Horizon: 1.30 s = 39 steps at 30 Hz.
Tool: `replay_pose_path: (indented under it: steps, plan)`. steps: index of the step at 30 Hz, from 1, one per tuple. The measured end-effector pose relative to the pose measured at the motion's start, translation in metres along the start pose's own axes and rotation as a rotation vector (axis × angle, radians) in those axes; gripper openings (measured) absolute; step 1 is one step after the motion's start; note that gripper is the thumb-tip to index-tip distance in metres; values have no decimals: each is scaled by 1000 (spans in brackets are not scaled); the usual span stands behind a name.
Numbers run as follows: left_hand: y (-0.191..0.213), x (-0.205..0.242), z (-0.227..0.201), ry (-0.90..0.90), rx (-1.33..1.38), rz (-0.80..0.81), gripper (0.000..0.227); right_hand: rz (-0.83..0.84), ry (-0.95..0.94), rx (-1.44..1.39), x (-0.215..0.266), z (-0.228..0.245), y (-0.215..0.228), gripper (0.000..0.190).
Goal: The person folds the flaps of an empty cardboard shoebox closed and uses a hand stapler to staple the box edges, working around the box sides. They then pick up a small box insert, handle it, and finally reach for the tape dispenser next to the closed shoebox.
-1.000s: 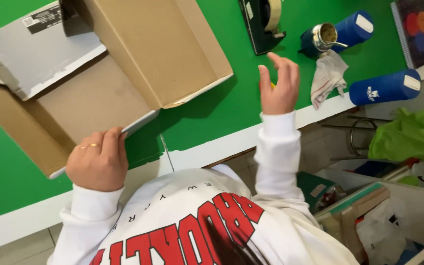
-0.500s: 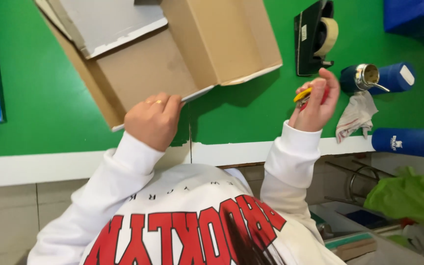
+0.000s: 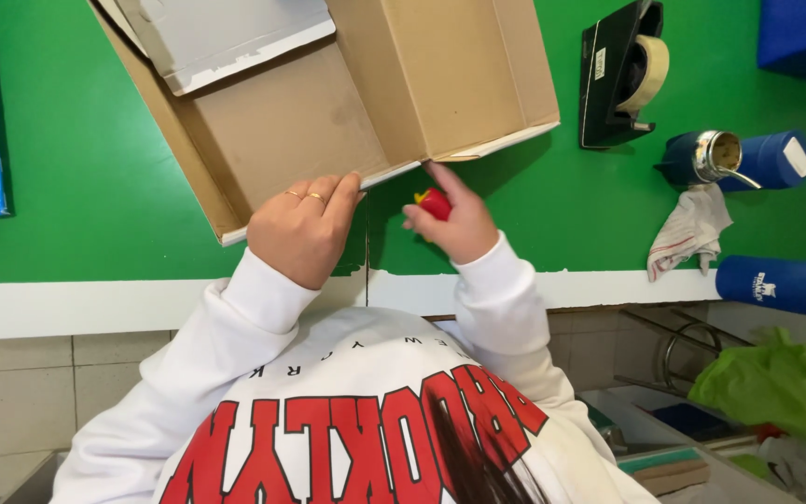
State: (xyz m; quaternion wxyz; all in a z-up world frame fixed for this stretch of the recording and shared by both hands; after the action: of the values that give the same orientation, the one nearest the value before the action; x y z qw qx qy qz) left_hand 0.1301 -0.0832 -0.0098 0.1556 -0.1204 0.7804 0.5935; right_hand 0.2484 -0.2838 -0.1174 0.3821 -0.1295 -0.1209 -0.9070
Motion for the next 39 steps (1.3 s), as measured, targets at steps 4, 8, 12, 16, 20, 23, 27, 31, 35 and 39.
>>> replay_pose_path:
  steps: [4, 8, 12, 16, 20, 23, 27, 31, 35, 39]
  plan:
    - [-1, 0, -1, -37, 12, -49, 22, -18, 115, 181, 3, 29, -21, 68]
    - [1, -5, -3, -18, 28, 7, 14, -31, 116, 237, 3, 22, -19, 65]
    - [-5, -7, -2, 17, 52, 67, 12, -21, 107, 210, 10, 32, -12, 66]
    - [-6, -10, 1, 54, 68, 43, 16, -103, 374, 579, 40, 102, -1, 44]
    - [-8, -9, 2, 55, 71, 21, 20, -298, 558, 10, 36, 128, 5, 12]
    - [-11, -7, 1, 62, 71, 17, 23, -329, 696, -52, -3, 119, -10, 14]
    - [-16, -6, 3, 83, 91, 4, 26, -342, 637, 180, -10, 126, -31, 17]
    - [-21, -6, 4, 79, 119, -32, 26, -480, 638, 618, -8, 137, -38, 16]
    - [-27, -4, 3, 75, 140, -76, 23, -553, 640, 738, -12, 136, -40, 22]
    - [-35, -4, 4, 86, 133, -91, 18, -553, 596, 796, -13, 139, -40, 23]
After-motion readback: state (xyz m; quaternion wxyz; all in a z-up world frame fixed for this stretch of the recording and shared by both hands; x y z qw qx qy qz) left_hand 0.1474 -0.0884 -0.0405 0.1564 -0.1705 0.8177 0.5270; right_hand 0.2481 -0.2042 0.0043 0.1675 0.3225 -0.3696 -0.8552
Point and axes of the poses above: each hand's wrist, its own x-axis away from the middle knuckle, its own y-axis out of the back of the hand, z = x × y, the point moved 6 cm from there along -x, towards the middle knuckle, and after that the axes turned 8 degrees about z, right-handed, at the moved point
